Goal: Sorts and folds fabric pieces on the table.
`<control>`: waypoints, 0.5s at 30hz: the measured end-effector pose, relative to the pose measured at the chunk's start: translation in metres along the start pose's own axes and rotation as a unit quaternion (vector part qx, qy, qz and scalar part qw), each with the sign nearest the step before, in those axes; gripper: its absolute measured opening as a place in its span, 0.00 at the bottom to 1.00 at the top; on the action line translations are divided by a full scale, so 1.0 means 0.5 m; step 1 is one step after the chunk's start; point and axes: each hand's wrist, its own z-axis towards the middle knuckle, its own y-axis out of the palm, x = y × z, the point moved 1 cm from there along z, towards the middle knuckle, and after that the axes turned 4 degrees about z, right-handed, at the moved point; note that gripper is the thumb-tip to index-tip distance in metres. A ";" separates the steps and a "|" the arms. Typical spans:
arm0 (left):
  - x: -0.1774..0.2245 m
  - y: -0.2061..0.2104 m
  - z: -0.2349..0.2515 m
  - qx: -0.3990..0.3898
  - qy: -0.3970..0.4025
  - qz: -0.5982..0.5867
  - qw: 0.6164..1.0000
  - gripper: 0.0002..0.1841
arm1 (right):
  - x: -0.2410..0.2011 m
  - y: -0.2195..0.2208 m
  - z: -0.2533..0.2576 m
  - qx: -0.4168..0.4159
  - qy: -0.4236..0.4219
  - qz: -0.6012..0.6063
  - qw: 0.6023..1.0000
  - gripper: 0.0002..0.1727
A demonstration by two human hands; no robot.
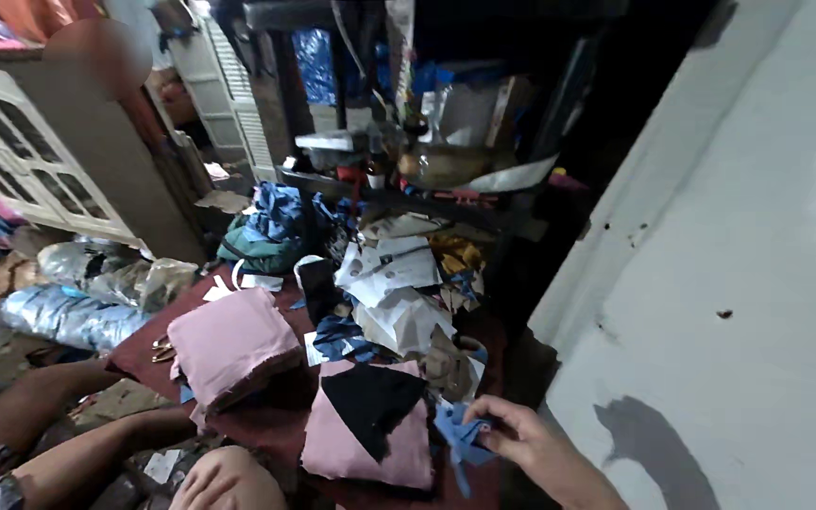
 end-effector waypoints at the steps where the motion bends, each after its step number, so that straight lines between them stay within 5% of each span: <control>1: 0.042 0.003 0.023 0.010 0.025 -0.032 0.999 0.18 | -0.020 0.020 0.034 -0.036 -0.028 0.005 0.999 0.11; 3: 0.133 0.017 0.073 -0.022 0.027 -0.108 0.994 0.17 | -0.053 0.061 0.092 -0.087 -0.050 0.029 0.995 0.11; 5: 0.207 0.041 0.124 -0.113 -0.066 -0.239 0.962 0.20 | -0.066 0.099 0.137 -0.101 -0.049 0.049 0.992 0.12; 9: 0.207 0.151 0.214 -0.252 -0.202 -0.411 0.852 0.22 | -0.027 0.149 0.188 -0.105 0.039 0.015 0.994 0.18; 15: 0.175 0.196 0.266 -0.260 -0.146 -0.212 0.931 0.10 | 0.040 0.136 0.174 -0.009 0.124 -0.050 0.991 0.22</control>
